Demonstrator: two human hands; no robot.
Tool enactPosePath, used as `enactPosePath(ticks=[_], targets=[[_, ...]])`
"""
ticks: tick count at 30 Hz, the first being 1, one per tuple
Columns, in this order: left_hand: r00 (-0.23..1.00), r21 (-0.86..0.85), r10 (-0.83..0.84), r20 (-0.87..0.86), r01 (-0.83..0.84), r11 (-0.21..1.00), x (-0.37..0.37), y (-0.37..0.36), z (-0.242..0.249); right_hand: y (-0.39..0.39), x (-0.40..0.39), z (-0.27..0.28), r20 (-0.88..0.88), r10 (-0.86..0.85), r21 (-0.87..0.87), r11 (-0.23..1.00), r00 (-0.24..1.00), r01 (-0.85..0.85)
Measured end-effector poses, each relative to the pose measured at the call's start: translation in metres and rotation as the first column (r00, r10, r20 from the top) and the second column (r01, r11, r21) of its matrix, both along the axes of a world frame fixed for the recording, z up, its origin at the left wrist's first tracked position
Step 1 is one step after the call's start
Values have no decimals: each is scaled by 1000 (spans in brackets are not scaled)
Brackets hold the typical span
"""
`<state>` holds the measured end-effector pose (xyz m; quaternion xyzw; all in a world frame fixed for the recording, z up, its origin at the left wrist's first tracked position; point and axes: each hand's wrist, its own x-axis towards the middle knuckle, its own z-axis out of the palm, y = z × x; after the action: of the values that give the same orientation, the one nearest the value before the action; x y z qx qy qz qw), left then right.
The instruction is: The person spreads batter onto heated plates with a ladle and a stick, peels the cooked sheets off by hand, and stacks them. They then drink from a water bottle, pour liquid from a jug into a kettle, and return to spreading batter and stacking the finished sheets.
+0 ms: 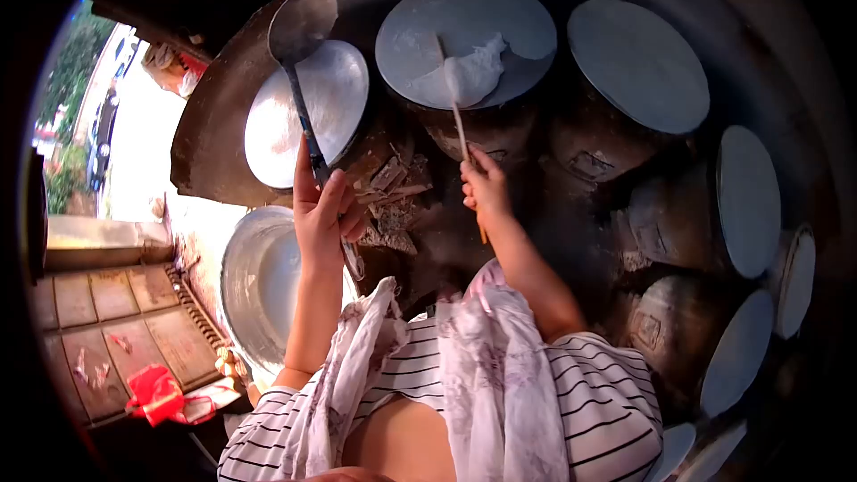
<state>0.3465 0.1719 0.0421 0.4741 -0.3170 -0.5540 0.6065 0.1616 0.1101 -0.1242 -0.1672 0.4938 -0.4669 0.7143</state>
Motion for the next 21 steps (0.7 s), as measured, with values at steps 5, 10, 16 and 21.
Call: enactPosePath(ticks=[5, 10, 16, 21], targets=[[1000, -2, -29, -1, 29, 1000, 7, 0, -1, -35, -20, 1, -109, -138, -60, 989, 984, 132], [997, 74, -61, 46, 58, 996, 4, -4, -4, -75, -21, 14, -199, -210, -147, 972, 957, 182], [986, 175, -125, 109, 105, 979, -19, -38, -5, 2, -95, 14, -316, -1, -68, 997, 949, -22], [936, 183, -242, -257, 293, 938, -92, -86, -6, -76, -106, 4, -757, -142, -430, 843, 638, -322]])
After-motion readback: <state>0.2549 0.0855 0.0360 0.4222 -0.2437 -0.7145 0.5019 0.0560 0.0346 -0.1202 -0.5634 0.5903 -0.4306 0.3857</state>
